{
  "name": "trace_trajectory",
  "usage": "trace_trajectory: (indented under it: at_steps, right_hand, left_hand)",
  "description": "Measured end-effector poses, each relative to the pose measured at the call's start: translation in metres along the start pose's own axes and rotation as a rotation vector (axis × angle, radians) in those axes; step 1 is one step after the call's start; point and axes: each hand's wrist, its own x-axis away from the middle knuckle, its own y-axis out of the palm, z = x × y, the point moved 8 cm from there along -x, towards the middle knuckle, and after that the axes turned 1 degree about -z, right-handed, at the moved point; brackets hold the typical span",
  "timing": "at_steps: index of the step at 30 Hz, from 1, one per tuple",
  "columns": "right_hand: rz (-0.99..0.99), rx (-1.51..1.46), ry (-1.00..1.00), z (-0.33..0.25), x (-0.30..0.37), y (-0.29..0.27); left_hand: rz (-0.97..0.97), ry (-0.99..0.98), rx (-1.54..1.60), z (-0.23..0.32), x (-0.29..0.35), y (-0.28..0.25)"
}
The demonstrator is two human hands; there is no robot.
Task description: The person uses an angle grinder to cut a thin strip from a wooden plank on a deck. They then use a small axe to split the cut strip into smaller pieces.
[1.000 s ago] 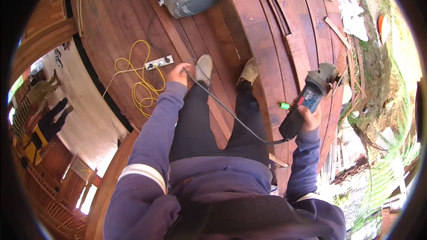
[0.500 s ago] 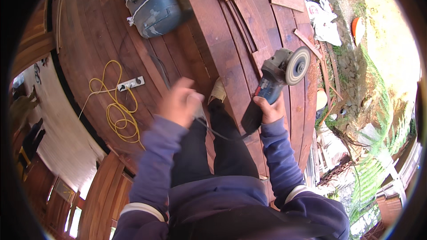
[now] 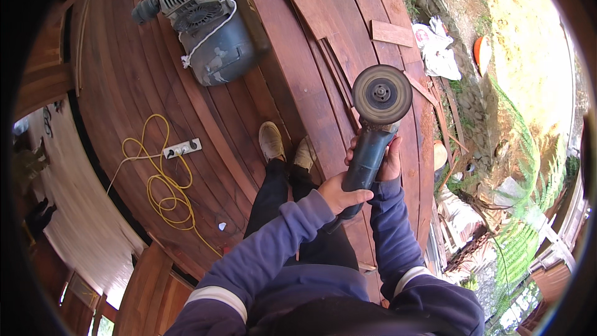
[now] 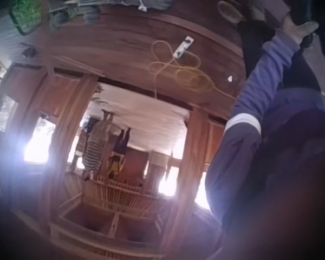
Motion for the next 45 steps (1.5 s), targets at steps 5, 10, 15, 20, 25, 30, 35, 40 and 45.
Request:
trace_trajectory:
  at_steps: [5,10,15,20,25,30,35,40,45]
  right_hand:
    - [0.225,0.249,-0.056,-0.013,0.002,-0.034]
    - [0.349,0.368,0.011,-0.032,0.002,-0.069]
    - [0.418,0.392,0.008,-0.059,-0.01,-0.093]
    - [0.401,0.892,0.019,-0.106,-0.048,-0.099]
    - [0.231,1.419,0.035,-0.15,-0.072,-0.09]
    - [0.181,1.733,0.202,-0.155,-0.071,-0.101]
    - [0.211,1.687,0.263,-0.143,-0.075,-0.109]
    - [0.227,1.784,0.292,-0.145,-0.075,-0.109]
    - [0.184,1.737,0.324,-0.144,-0.078,-0.115]
  left_hand:
    - [0.298,-0.116,-0.571,-0.013,-0.01,-0.018]
    - [0.3,-0.068,-0.625,-0.028,-0.046,-0.005]
    - [0.312,-0.09,-0.599,-0.06,-0.086,0.001]
    - [0.205,0.041,-0.706,-0.056,-0.129,-0.004]
    - [0.628,0.084,-0.393,0.046,-0.166,-0.174]
    - [0.789,0.377,-0.075,0.148,-0.22,-0.288]
    - [0.808,0.404,-0.295,0.167,-0.248,-0.286]
    - [0.789,0.377,-0.487,0.17,-0.249,-0.285]
    - [0.735,0.339,-0.465,0.169,-0.253,-0.287]
